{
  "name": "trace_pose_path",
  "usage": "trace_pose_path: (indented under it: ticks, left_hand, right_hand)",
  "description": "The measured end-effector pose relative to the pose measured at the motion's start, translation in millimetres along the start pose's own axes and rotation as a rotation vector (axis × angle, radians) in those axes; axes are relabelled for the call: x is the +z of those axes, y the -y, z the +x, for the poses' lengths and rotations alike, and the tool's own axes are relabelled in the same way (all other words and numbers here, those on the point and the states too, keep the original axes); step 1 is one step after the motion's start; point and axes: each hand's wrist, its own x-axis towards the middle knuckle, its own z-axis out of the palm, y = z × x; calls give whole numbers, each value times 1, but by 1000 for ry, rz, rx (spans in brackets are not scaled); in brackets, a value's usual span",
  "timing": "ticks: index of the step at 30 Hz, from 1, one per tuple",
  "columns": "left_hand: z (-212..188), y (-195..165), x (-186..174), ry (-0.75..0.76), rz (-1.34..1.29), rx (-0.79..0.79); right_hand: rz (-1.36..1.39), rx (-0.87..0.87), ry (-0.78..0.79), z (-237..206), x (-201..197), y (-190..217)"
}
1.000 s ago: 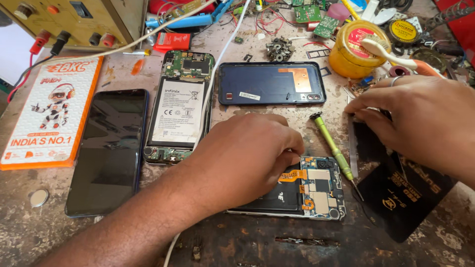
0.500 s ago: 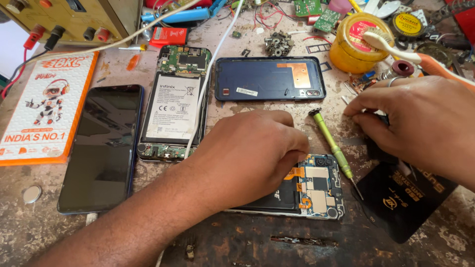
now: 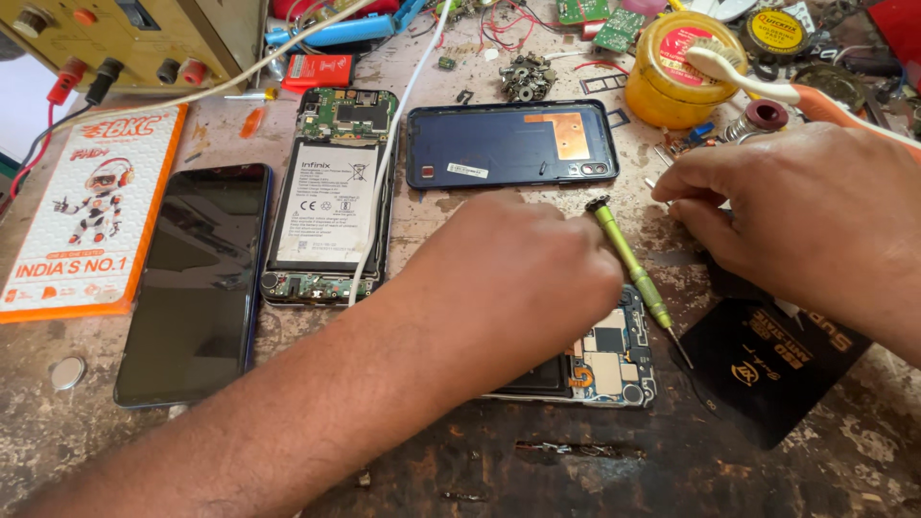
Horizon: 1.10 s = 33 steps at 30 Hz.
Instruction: The person uses a green screwdriver to remove screws from the back of a disassembled smartphone. They then use tweezers to lift and remove a black metal shielding plate, exposing the internal components.
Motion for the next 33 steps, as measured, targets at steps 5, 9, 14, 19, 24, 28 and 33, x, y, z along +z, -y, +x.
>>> trace_pose_path:
  ticks: [5,9,14,19,24,28,33]
  left_hand:
    - [6,-12,-2,-11,179,114]
    - [4,-22,0,12,345,167]
    - [-4,-25,7,-80,322,124]
    - [-5,-17,10,-141,208,91]
    - [-7,10,5,-21,-158,-67]
    - [-10,17,6,63,-331,-180]
    - [-13,19,8,12,-452,-239]
  right_hand:
    - [-18,33,-34,-1,-1,4]
    - [-10,51,15,-1,0,3]
    - [-81,56,-75,-4,4,6]
    - [-19,36,-154,-7,6,8]
    - [2,13,-126,-3,11,5]
    - [75,-23,-177,-2,15,3]
    - [79,-17,-185,0,18,3]
